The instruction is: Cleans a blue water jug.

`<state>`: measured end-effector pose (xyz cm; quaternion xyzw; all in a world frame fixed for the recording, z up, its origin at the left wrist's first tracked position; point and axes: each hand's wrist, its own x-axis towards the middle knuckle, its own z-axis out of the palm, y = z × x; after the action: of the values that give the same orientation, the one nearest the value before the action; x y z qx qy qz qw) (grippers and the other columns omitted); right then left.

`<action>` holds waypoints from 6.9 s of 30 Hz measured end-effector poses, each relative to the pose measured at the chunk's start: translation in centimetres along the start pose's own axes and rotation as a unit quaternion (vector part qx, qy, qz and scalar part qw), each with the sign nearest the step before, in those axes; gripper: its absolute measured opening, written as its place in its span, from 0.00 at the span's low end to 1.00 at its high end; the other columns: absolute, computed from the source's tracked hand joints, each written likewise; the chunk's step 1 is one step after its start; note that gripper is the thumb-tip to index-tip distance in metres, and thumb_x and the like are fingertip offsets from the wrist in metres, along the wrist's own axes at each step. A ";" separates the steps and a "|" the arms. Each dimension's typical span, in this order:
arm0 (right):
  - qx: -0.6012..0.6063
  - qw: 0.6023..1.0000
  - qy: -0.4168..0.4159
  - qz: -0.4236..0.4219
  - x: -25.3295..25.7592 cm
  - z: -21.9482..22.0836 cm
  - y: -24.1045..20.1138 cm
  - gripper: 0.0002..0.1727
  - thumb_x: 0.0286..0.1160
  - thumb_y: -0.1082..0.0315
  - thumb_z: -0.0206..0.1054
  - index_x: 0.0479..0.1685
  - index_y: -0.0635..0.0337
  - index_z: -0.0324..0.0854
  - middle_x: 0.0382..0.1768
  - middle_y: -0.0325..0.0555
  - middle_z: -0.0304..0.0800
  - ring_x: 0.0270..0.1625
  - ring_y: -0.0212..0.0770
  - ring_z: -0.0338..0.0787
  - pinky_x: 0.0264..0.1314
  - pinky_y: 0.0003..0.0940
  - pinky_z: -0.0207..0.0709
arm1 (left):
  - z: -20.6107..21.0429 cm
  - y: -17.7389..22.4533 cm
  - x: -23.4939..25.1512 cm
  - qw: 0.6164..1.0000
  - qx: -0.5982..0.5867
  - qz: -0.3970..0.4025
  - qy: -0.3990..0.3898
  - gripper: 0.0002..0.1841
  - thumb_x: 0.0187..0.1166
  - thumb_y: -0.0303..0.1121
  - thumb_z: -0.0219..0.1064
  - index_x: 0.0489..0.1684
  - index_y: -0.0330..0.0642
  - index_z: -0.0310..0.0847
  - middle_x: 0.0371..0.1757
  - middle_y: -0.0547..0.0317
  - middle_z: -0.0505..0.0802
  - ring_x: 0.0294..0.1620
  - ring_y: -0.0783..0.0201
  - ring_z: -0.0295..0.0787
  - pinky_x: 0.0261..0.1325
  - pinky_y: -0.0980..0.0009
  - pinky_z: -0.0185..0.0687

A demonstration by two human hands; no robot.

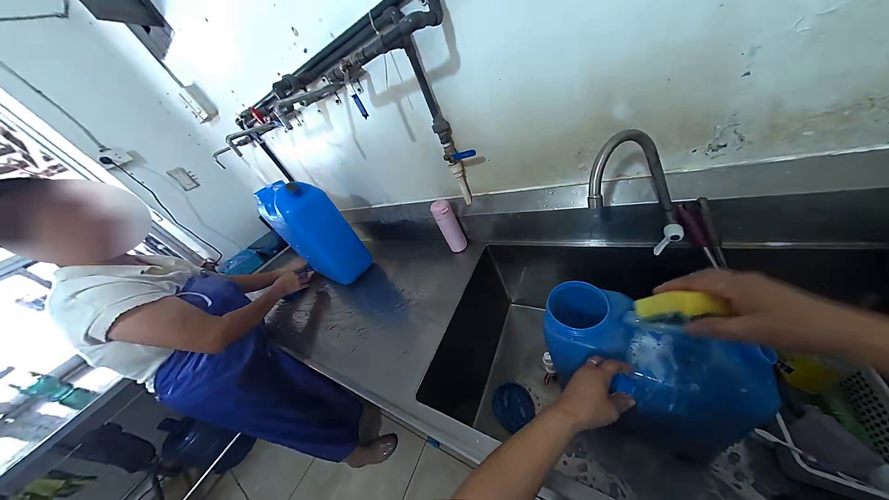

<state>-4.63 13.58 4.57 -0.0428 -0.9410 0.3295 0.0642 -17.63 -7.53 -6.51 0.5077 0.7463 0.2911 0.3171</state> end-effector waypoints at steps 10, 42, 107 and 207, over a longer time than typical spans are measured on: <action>0.047 0.968 -0.223 0.107 -4.3 23.9 9.0 0.20 0.77 0.67 0.73 0.66 0.68 0.85 0.63 0.69 0.88 0.73 0.70 0.82 0.80 0.65 0.68 | 0.5 -13.2 -4.7 0.957 0.102 -0.272 -0.029 0.28 0.79 0.29 0.70 0.80 0.37 0.72 0.81 0.30 0.74 0.80 0.36 0.74 0.80 0.42 0.70; 0.090 0.950 -0.263 0.145 -5.4 25.4 10.2 0.27 0.79 0.69 0.71 0.75 0.73 0.77 0.69 0.74 0.83 0.75 0.71 0.80 0.83 0.63 0.66 | 0.5 -12.5 -4.9 0.945 0.058 -0.296 -0.128 0.28 0.77 0.22 0.66 0.79 0.36 0.70 0.79 0.26 0.74 0.80 0.30 0.70 0.79 0.36 0.66; 0.494 0.864 -0.081 0.056 -3.4 18.8 2.4 0.18 0.70 0.80 0.53 0.56 0.63 0.81 0.45 0.29 0.94 0.48 0.18 0.91 0.56 0.22 0.86 | 1.7 -3.9 -4.3 0.980 -0.143 -0.021 0.140 0.23 0.89 0.25 0.42 0.56 0.18 0.85 0.54 0.28 0.91 0.61 0.42 0.88 0.70 0.47 0.74; 0.193 0.927 0.126 0.297 -2.3 24.6 -3.1 0.25 0.86 0.70 0.60 0.75 0.82 0.69 0.58 0.75 0.87 0.62 0.64 0.89 0.71 0.54 0.78 | 2.1 0.6 8.6 0.988 0.064 -0.043 0.133 0.31 0.95 0.44 0.34 0.83 0.33 0.70 0.90 0.31 0.63 0.91 0.28 0.50 0.86 0.32 0.40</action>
<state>-6.16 -4.18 -12.75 -0.3479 -0.7879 0.5004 0.0887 -18.09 0.99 -8.91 0.4508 0.8201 0.2937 0.1945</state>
